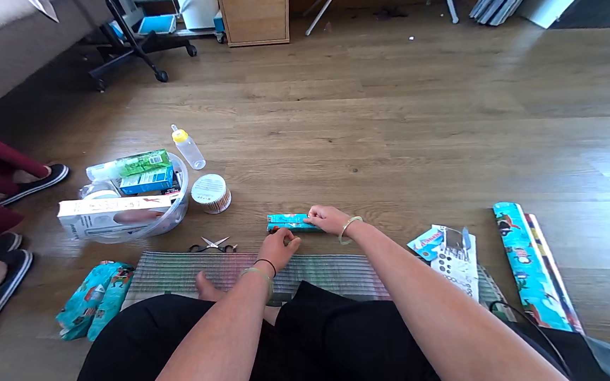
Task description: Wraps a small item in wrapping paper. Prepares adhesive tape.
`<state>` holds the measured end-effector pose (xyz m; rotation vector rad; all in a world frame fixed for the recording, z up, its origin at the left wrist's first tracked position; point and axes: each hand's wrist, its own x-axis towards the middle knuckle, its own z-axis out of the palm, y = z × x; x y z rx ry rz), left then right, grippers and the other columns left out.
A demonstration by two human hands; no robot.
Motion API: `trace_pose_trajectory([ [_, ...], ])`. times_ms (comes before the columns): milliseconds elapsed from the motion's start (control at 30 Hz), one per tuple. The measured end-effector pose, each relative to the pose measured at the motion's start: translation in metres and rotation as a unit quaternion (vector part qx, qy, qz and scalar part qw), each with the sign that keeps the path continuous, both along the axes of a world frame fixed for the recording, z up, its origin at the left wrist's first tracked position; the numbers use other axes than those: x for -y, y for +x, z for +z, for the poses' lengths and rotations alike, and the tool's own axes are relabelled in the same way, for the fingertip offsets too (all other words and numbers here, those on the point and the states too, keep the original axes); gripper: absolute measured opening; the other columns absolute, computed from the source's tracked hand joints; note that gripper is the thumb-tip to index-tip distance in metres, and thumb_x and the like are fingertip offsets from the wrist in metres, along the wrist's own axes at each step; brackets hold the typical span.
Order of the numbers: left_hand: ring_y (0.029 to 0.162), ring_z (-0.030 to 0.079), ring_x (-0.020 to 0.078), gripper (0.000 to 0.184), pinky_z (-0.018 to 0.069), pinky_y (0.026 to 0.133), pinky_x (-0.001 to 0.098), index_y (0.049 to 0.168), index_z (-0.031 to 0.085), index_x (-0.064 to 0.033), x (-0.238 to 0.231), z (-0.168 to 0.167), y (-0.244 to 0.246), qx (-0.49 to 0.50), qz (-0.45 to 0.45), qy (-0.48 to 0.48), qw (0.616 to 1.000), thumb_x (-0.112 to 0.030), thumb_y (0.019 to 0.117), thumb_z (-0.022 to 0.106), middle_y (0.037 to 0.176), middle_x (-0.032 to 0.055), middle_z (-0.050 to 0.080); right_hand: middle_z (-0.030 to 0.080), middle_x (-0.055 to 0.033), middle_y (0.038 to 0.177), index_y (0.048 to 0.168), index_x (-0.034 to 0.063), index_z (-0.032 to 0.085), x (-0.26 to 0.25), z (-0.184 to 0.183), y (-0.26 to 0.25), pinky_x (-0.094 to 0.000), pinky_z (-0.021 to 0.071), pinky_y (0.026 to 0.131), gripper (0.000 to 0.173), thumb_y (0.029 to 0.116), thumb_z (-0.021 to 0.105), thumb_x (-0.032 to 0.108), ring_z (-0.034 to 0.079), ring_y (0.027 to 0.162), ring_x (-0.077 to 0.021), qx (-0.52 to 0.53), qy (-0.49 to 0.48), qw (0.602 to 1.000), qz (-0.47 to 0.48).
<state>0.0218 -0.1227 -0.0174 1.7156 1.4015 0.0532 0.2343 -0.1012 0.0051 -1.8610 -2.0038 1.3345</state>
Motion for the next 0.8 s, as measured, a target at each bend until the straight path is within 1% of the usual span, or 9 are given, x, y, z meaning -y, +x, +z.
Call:
trace_pose_trajectory([
  [67,0.107,0.068,0.0327,0.039,0.0522,0.098,0.0548,0.12,0.068,-0.0042,-0.002,-0.002,-0.001,0.016,0.004,0.008,1.0,-0.039,0.1036,0.062,0.115,0.0179,0.07,0.061,-0.0177,0.092,0.112,-0.002,0.061,0.0,0.0,0.0,-0.0471,0.0484,0.081,0.03,0.111,0.047,0.025,0.06,0.086,-0.0288,0.001,0.0,1.0,0.001],
  [133,0.106,0.068,0.0315,0.038,0.0528,0.098,0.0532,0.118,0.068,-0.0035,-0.003,-0.003,-0.003,0.025,0.007,0.011,1.0,-0.038,0.1026,0.064,0.115,0.0177,0.07,0.061,-0.0177,0.091,0.113,-0.002,0.061,-0.001,0.001,0.0,-0.0474,0.0482,0.081,0.03,0.1109,0.047,0.024,0.06,0.086,-0.0289,0.002,-0.001,1.0,0.003],
  [233,0.104,0.068,0.0309,0.037,0.0533,0.096,0.0526,0.118,0.069,-0.004,-0.003,-0.002,-0.003,0.028,0.018,0.016,0.999,-0.037,0.1014,0.066,0.114,0.0177,0.07,0.062,-0.0181,0.093,0.113,-0.0018,0.061,-0.002,0.0,0.0,-0.0479,0.0488,0.083,0.03,0.1108,0.047,0.024,0.061,0.088,-0.0293,0.004,-0.003,1.0,0.003],
  [333,0.107,0.067,0.0299,0.039,0.0523,0.098,0.051,0.12,0.068,-0.0037,-0.005,-0.001,-0.004,0.034,0.021,0.013,0.999,-0.038,0.1005,0.068,0.117,0.0169,0.069,0.062,-0.0182,0.094,0.113,-0.002,0.061,-0.002,-0.002,0.0,-0.0478,0.0487,0.083,0.03,0.1108,0.047,0.024,0.061,0.089,-0.0294,-0.002,-0.004,1.0,0.001],
  [400,0.108,0.067,0.0296,0.04,0.0519,0.099,0.0508,0.12,0.068,-0.0036,-0.007,0.001,-0.005,0.038,0.021,0.009,0.999,-0.039,0.1009,0.067,0.117,0.0164,0.069,0.063,-0.0183,0.095,0.113,-0.0019,0.061,-0.001,-0.001,0.0,-0.0477,0.0489,0.083,0.03,0.1109,0.047,0.025,0.062,0.089,-0.0292,-0.003,-0.004,1.0,0.0],
  [500,0.107,0.068,0.0276,0.037,0.0527,0.099,0.0496,0.119,0.069,-0.0039,-0.01,0.005,-0.008,0.053,0.048,0.016,0.997,-0.037,0.1035,0.063,0.115,0.015,0.07,0.064,-0.0197,0.097,0.114,-0.0029,0.062,-0.001,-0.001,-0.001,-0.0487,0.0501,0.085,0.031,0.1109,0.046,0.023,0.063,0.09,-0.0299,-0.008,-0.006,1.0,-0.004],
  [600,0.111,0.067,0.0289,0.036,0.0506,0.101,0.0514,0.12,0.068,-0.0037,-0.016,0.014,-0.015,0.05,0.094,0.026,0.994,-0.035,0.1069,0.057,0.116,0.0157,0.07,0.063,-0.0181,0.094,0.113,-0.0025,0.061,-0.001,0.0,-0.001,-0.0463,0.0495,0.081,0.03,0.111,0.046,0.023,0.061,0.086,-0.0278,-0.011,-0.009,1.0,-0.005],
  [700,0.114,0.066,0.0351,0.036,0.0479,0.101,0.0581,0.118,0.071,-0.0024,-0.027,0.038,-0.033,-0.004,0.129,0.05,0.99,-0.033,0.1073,0.056,0.118,0.0193,0.07,0.063,-0.0182,0.095,0.114,-0.0029,0.061,0.0,0.001,-0.001,-0.0458,0.0495,0.081,0.03,0.1111,0.046,0.023,0.061,0.086,-0.0276,-0.008,-0.011,1.0,-0.004],
  [800,0.116,0.064,0.0426,0.038,0.0469,0.099,0.0657,0.113,0.073,-0.0016,-0.058,0.056,-0.083,-0.155,0.078,0.05,0.984,-0.036,0.1044,0.06,0.118,0.0243,0.07,0.063,-0.0176,0.093,0.113,-0.0025,0.061,-0.002,-0.001,0.0,-0.0461,0.0495,0.081,0.03,0.111,0.046,0.024,0.061,0.085,-0.0276,-0.005,-0.006,1.0,0.001],
])
